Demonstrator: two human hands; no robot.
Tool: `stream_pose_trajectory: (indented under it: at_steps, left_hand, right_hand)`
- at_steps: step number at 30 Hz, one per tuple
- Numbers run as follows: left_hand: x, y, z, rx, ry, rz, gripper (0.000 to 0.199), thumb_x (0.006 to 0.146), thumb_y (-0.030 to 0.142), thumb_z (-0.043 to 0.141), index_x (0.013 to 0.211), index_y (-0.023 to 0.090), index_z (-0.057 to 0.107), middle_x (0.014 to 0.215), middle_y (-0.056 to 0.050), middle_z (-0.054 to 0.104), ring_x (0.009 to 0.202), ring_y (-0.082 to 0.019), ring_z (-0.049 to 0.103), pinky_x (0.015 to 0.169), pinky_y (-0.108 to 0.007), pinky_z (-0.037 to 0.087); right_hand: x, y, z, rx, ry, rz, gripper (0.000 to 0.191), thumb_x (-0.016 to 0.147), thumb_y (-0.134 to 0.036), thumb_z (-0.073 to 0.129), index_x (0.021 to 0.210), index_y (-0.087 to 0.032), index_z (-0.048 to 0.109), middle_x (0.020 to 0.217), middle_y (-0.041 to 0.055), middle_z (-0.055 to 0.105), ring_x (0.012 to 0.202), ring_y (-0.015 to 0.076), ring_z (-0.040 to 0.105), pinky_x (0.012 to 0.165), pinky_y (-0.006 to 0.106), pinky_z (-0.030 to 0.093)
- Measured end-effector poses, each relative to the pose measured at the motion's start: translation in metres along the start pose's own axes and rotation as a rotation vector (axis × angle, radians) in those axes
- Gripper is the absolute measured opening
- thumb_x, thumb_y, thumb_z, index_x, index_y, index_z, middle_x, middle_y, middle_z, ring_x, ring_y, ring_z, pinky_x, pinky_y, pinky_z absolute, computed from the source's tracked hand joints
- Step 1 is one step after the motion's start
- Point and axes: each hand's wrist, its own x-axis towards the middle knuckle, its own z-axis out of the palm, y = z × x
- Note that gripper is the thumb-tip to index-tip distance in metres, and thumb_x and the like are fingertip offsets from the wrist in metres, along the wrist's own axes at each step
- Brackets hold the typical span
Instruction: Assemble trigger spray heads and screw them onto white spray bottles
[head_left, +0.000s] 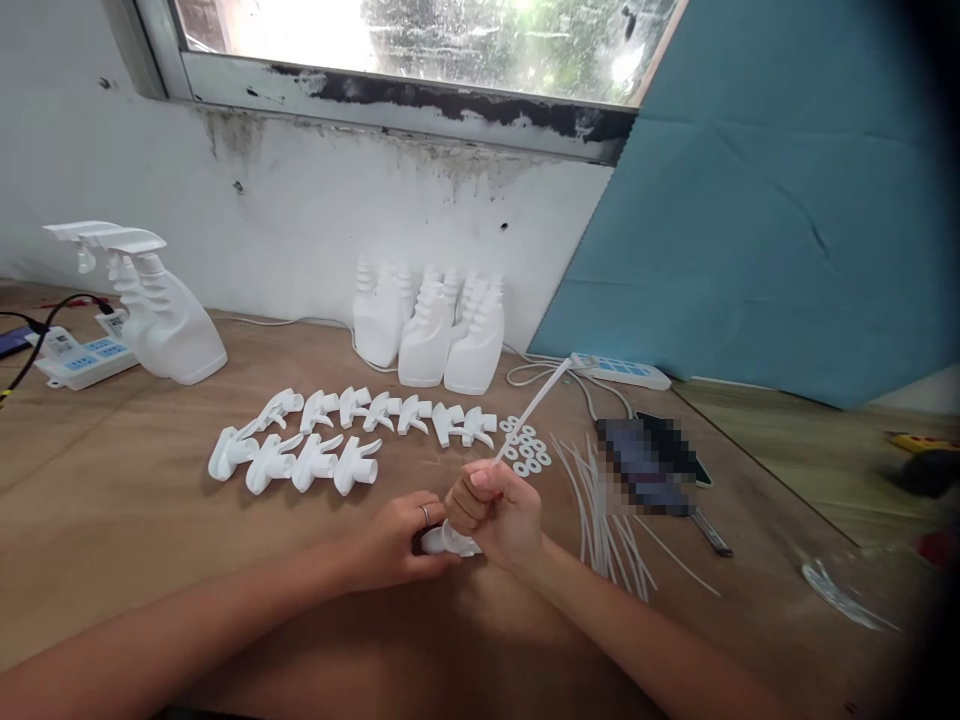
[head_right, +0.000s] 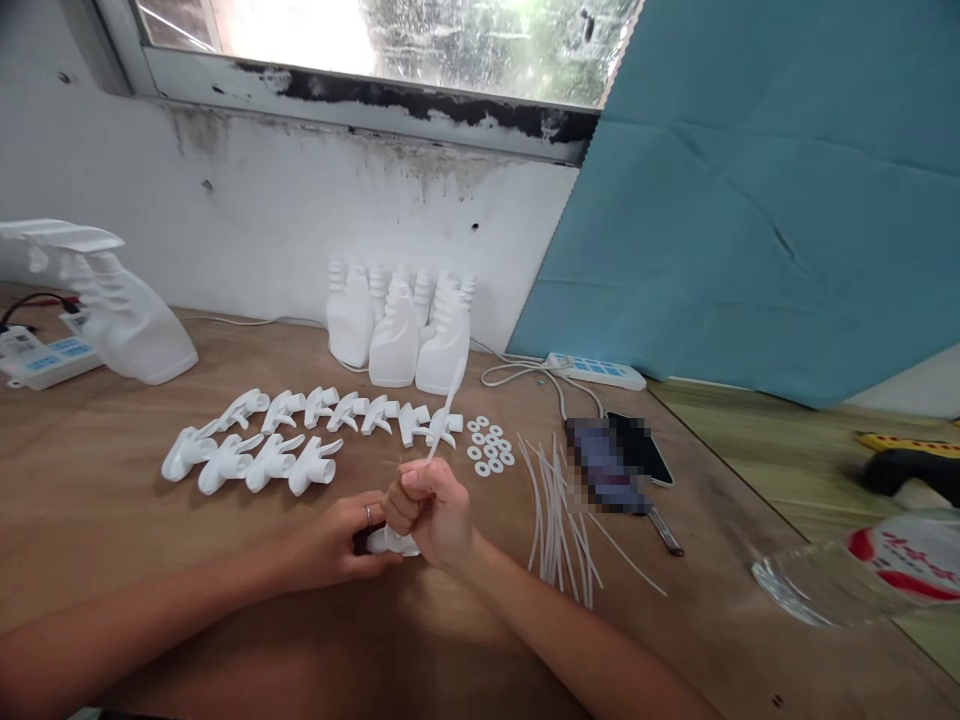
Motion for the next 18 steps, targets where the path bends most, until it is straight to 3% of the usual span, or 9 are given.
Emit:
stream_pose_trajectory:
  at_steps: [18]
  left_hand:
    - [-0.0012,-0.0028,0.0021,-0.067,0.002,-0.003,0.014,0.08,0.029,0.063,0.091,0.02,0.062,0.093,-0.004,0.062,0.081,-0.019,0.057,0.073,-0.029,0.049]
  right_hand:
    - [-0.0008,0.0011,0.0046,-0.06,-0.015,-0.021,0.041,0.067,-0.024,0.057,0.047,-0.022,0.021,0.04,-0.0095,0.017,0.036,0.004,0.01,0.037,0.021,0.01]
